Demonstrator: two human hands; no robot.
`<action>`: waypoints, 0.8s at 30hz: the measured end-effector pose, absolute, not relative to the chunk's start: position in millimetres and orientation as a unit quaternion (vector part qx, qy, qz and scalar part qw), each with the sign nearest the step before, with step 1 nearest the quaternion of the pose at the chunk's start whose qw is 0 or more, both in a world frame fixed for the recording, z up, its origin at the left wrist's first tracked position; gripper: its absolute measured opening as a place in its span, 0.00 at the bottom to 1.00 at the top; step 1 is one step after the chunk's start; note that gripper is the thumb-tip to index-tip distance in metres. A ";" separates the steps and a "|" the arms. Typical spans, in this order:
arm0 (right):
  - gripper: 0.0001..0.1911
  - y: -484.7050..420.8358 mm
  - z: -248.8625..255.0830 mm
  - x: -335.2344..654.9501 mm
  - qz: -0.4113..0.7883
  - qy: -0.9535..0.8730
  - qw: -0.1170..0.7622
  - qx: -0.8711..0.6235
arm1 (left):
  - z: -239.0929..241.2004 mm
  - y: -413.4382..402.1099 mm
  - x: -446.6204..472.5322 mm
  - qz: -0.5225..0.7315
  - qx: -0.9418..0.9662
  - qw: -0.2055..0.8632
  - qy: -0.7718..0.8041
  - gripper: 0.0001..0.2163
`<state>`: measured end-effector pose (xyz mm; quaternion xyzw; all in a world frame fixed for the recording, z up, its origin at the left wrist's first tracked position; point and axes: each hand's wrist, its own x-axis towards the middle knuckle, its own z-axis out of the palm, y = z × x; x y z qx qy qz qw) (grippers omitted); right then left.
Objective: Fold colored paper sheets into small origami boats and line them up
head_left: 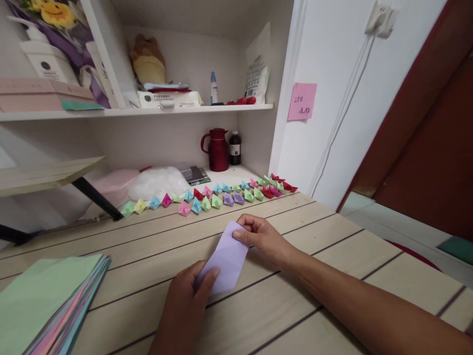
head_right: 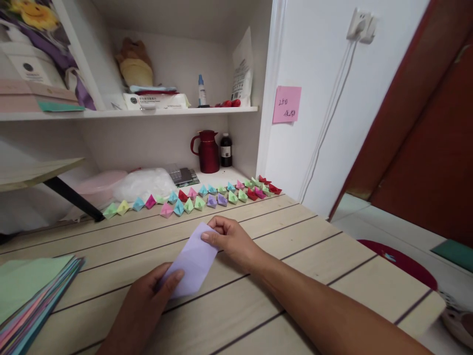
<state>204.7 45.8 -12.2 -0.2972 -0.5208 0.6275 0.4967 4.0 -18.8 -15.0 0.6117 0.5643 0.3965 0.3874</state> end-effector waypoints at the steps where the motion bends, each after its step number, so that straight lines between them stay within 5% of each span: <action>1: 0.17 45.4 -12.7 204.2 0.633 -0.514 0.498 -0.295 | -13.4 -19.5 5.4 0.400 0.598 0.399 0.568 0.14; 19: 0.20 36.3 -15.8 196.9 0.715 -0.516 0.432 -0.191 | -16.4 -4.8 -3.3 0.522 0.370 0.564 0.522 0.17; 24: 0.36 31.0 -18.8 192.7 0.723 -0.545 0.381 -0.189 | -8.5 -7.4 -1.1 0.537 0.340 0.594 0.492 0.16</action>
